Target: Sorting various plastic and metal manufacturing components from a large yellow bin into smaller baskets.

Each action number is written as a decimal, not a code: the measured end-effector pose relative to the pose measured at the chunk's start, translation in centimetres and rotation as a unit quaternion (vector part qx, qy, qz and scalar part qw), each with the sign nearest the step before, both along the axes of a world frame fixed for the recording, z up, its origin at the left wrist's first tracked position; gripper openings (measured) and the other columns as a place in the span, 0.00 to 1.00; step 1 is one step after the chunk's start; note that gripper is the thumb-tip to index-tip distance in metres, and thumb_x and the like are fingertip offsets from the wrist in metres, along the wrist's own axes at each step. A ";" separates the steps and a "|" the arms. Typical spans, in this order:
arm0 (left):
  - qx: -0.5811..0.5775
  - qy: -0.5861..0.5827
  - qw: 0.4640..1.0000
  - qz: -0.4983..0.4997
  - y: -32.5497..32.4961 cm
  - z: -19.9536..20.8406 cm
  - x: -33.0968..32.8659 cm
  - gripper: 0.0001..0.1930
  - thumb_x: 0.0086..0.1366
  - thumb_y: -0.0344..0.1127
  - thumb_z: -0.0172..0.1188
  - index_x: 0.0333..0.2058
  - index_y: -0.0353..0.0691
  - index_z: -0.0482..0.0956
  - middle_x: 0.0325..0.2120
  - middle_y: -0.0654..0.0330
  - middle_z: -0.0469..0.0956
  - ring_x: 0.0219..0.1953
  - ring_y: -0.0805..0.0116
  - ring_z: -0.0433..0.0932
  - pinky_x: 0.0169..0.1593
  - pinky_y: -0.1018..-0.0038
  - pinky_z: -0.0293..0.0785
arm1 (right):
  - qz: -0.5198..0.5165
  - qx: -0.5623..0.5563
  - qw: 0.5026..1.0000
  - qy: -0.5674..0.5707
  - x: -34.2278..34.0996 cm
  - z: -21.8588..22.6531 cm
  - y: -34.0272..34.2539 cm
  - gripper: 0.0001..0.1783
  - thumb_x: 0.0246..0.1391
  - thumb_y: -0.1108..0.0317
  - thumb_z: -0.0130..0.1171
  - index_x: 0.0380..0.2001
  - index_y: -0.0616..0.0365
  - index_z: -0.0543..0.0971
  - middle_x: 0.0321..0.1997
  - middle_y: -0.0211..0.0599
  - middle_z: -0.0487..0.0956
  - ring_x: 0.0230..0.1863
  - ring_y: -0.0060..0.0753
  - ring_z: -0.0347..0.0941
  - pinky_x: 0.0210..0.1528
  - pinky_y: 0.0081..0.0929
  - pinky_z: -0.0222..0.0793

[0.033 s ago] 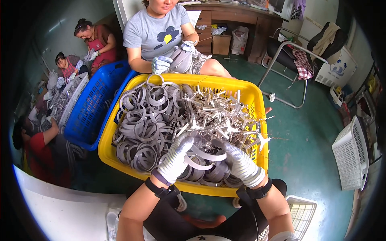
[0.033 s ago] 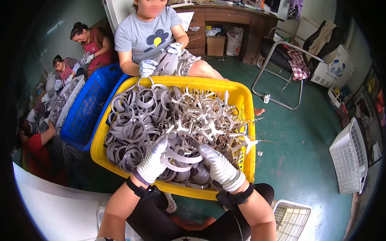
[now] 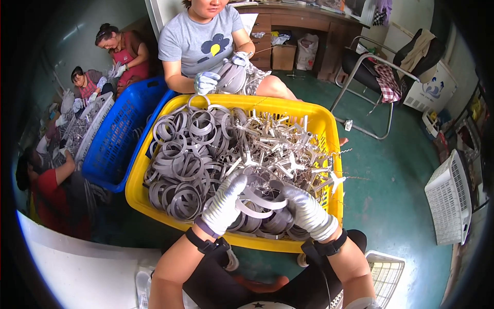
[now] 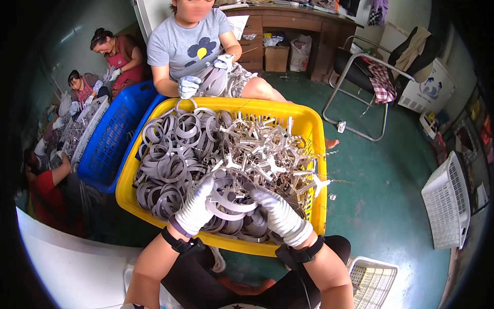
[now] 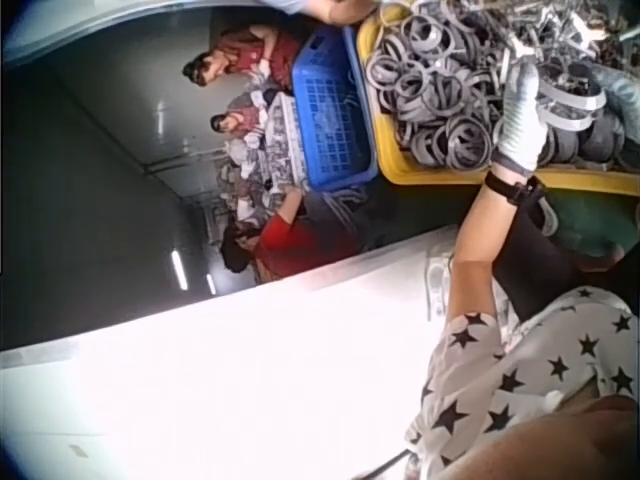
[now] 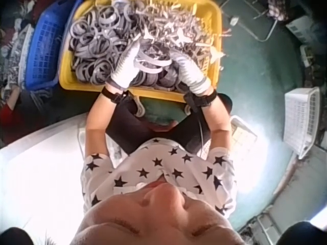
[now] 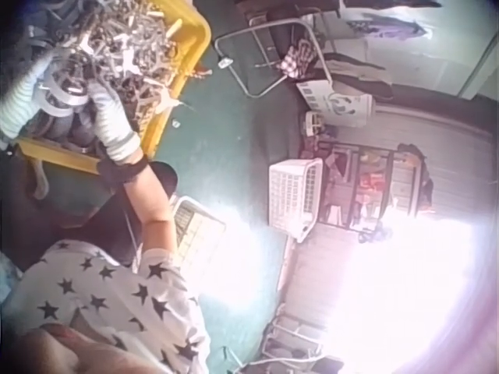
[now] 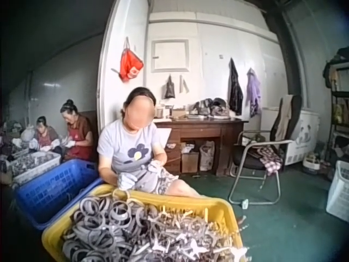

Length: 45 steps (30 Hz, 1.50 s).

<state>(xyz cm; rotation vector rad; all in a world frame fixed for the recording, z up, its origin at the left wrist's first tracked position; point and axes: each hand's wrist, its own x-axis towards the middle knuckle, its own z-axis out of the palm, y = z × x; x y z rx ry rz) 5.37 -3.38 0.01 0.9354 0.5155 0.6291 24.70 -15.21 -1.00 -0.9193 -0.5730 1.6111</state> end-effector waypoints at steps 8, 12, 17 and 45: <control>-0.039 -0.026 0.999 0.016 0.2 -0.8 0.0 0.35 0.63 0.60 0.61 0.57 0.39 0.68 0.52 0.53 0.73 0.57 0.58 0.70 0.62 0.58 0.67 | -0.028 -0.015 0.997 -0.065 -0.2 1.7 0.2 0.21 0.64 0.58 0.54 0.53 0.62 0.76 0.33 0.21 0.77 0.32 0.13 0.70 0.38 0.14 0.67; -0.054 -0.058 0.996 0.044 1.2 0.8 -0.5 0.35 0.63 0.62 0.59 0.56 0.36 0.68 0.51 0.52 0.73 0.55 0.59 0.71 0.60 0.56 0.70 | -0.051 0.014 0.975 -0.215 2.2 1.5 -0.4 0.15 0.63 0.58 0.58 0.42 0.58 0.81 0.28 0.24 0.78 0.29 0.17 0.71 0.33 0.20 0.68; -0.081 -0.127 0.984 0.094 2.4 3.3 -1.5 0.33 0.63 0.62 0.59 0.51 0.37 0.70 0.49 0.49 0.74 0.53 0.58 0.72 0.58 0.55 0.73 | 0.292 0.091 0.787 -0.536 0.7 0.3 0.0 0.18 0.57 0.55 0.59 0.41 0.56 0.82 0.34 0.47 0.82 0.37 0.46 0.79 0.42 0.36 0.73; -0.257 -0.273 0.926 -0.037 2.6 4.7 -5.1 0.46 0.57 0.73 0.56 0.57 0.33 0.69 0.61 0.40 0.66 0.55 0.41 0.73 0.60 0.48 0.69 | -0.263 0.187 0.672 -0.667 1.2 3.2 2.3 0.10 0.55 0.73 0.60 0.41 0.58 0.82 0.30 0.47 0.81 0.31 0.46 0.79 0.34 0.34 0.74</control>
